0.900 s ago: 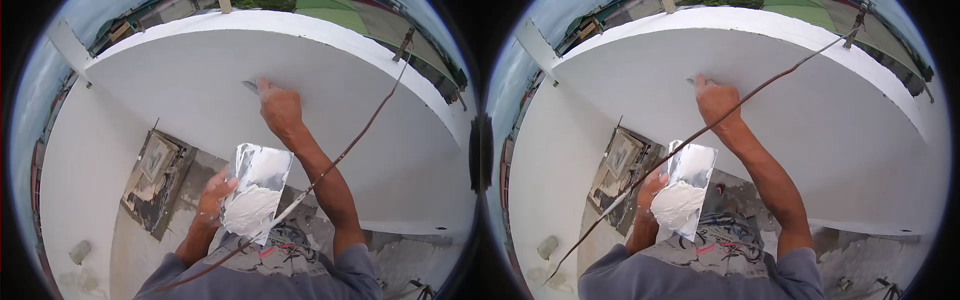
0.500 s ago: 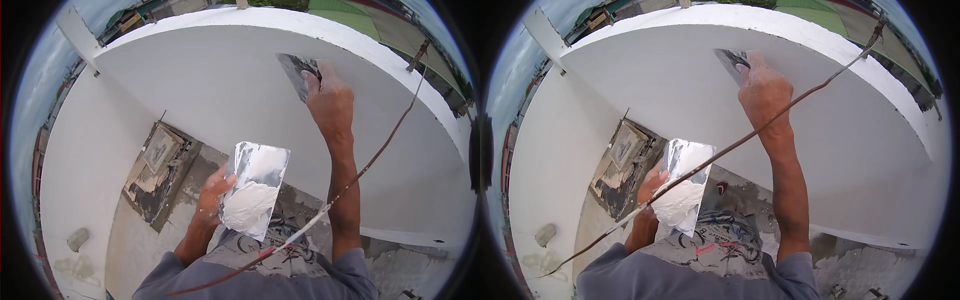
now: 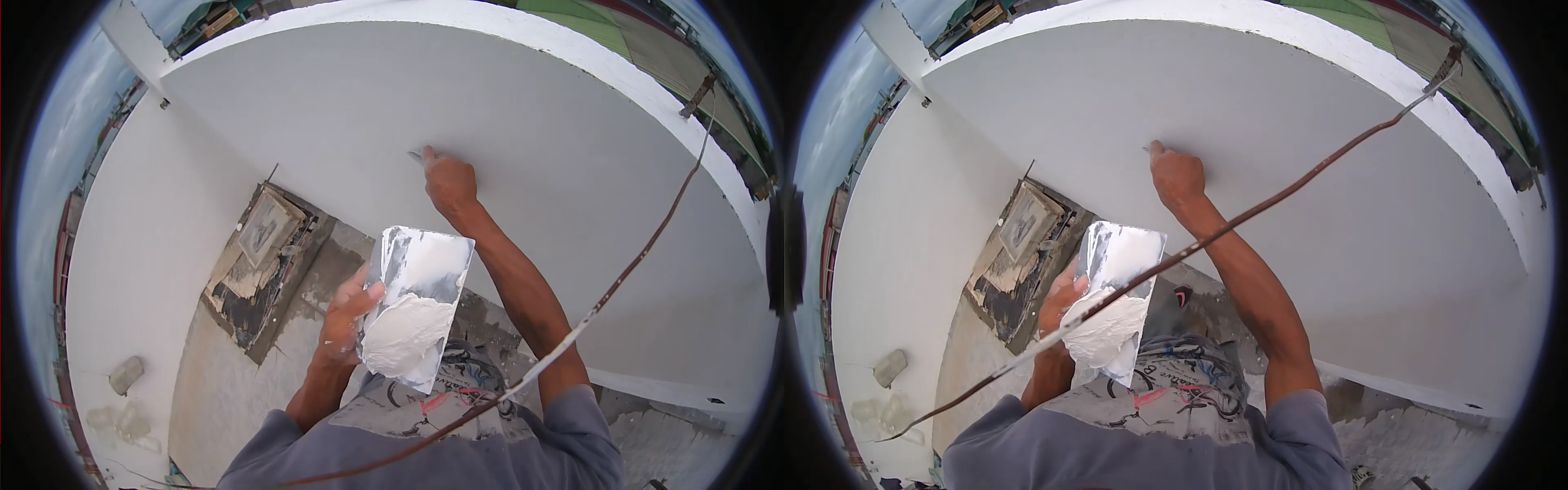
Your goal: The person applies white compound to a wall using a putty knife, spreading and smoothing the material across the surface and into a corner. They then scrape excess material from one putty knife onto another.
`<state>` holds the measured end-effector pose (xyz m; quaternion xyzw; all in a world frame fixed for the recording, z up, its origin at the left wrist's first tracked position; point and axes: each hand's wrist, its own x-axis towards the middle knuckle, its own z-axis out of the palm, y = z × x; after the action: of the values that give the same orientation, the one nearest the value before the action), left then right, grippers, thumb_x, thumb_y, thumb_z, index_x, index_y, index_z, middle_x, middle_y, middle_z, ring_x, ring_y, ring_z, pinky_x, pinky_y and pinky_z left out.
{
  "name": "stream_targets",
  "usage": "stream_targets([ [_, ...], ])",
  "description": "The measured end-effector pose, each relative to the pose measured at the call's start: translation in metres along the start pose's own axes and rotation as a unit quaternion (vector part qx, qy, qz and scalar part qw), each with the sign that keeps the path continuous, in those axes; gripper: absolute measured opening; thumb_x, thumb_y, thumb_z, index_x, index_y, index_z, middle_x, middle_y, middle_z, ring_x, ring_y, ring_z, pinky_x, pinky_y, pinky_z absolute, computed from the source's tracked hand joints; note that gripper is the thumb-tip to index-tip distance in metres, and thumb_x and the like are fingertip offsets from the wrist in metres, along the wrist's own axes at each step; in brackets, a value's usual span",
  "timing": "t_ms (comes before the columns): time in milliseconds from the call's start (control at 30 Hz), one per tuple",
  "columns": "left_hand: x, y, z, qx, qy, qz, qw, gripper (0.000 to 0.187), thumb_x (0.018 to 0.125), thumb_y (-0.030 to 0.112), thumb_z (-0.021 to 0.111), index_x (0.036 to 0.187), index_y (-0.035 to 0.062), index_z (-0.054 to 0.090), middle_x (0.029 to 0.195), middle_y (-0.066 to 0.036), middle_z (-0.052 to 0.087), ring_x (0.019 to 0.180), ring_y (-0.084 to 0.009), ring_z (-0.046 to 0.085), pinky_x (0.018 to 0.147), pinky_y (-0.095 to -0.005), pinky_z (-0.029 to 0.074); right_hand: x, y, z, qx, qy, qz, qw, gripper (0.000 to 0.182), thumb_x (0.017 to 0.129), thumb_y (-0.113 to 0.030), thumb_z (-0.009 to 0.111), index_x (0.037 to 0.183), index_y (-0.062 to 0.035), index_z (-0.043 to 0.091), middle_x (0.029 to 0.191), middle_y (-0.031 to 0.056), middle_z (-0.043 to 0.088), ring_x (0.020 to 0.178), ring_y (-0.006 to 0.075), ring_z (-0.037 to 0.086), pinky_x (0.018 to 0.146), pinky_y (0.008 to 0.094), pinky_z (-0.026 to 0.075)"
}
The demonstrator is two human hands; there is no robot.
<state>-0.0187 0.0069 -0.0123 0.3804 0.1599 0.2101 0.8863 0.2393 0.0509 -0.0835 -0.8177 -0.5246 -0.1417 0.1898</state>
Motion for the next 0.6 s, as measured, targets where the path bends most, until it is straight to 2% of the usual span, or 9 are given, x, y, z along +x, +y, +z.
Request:
stream_targets([
  [67,-0.002,0.001,0.0,0.001,0.005,0.008,1.0,0.057,0.089,0.014,0.052,0.138,-0.0074,0.032,0.123,-0.02,0.054,0.104,-0.0208,0.061,0.089,-0.032,0.049,-0.003,-0.002,-0.008,0.003,0.001,-0.007,1.0,0.015,0.081,-0.002,0.055,0.096,-0.0048,0.053,0.073,0.0099,0.063,0.06,0.0276,0.065,0.049,0.0387,0.05],
  [267,-0.004,0.003,0.003,0.016,0.034,0.03,0.999,0.058,0.087,0.014,0.053,0.137,-0.0077,0.032,0.124,-0.02,0.054,0.104,-0.0226,0.061,0.088,-0.0329,0.049,0.005,0.007,-0.12,0.07,0.163,-0.005,0.984,0.02,0.077,0.0,0.057,0.096,-0.0037,0.054,0.074,0.0124,0.063,0.063,0.0315,0.065,0.054,0.0418,0.051],
  [333,-0.001,0.0,0.0,0.03,0.048,0.052,0.997,0.062,0.085,0.015,0.051,0.138,-0.0093,0.03,0.126,-0.025,0.051,0.108,-0.0288,0.059,0.092,-0.0365,0.048,-0.011,0.017,-0.131,0.077,0.148,0.004,0.986,0.016,0.08,-0.002,0.058,0.095,-0.0031,0.054,0.076,0.0138,0.064,0.066,0.0326,0.065,0.055,0.0419,0.051],
  [433,0.01,-0.001,0.002,0.063,0.048,0.051,0.996,0.06,0.085,0.015,0.051,0.137,-0.009,0.031,0.125,-0.024,0.051,0.107,-0.0288,0.058,0.091,-0.0366,0.047,-0.058,0.041,-0.13,0.215,0.15,0.071,0.962,0.017,0.085,-0.01,0.063,0.099,-0.003,0.057,0.073,0.0152,0.064,0.058,0.025,0.062,0.055,0.0368,0.049],
  [533,0.026,-0.007,0.01,0.086,0.032,0.033,0.995,0.059,0.085,0.016,0.051,0.135,-0.0087,0.032,0.123,-0.024,0.051,0.106,-0.0289,0.058,0.09,-0.0367,0.047,-0.128,0.069,-0.151,0.394,0.116,0.237,0.88,0.022,0.086,-0.014,0.064,0.101,0.0008,0.057,0.075,0.0139,0.064,0.064,0.0219,0.062,0.059,0.0318,0.05],
  [600,0.036,-0.011,0.016,0.1,0.02,0.017,0.995,0.059,0.084,0.016,0.051,0.134,-0.0085,0.032,0.122,-0.023,0.051,0.105,-0.0289,0.057,0.089,-0.0367,0.047,-0.175,0.081,-0.147,0.458,0.242,0.339,0.785,0.027,0.087,-0.015,0.067,0.105,0.0022,0.057,0.073,0.0063,0.062,0.064,0.0135,0.058,0.064,0.0276,0.049],
])
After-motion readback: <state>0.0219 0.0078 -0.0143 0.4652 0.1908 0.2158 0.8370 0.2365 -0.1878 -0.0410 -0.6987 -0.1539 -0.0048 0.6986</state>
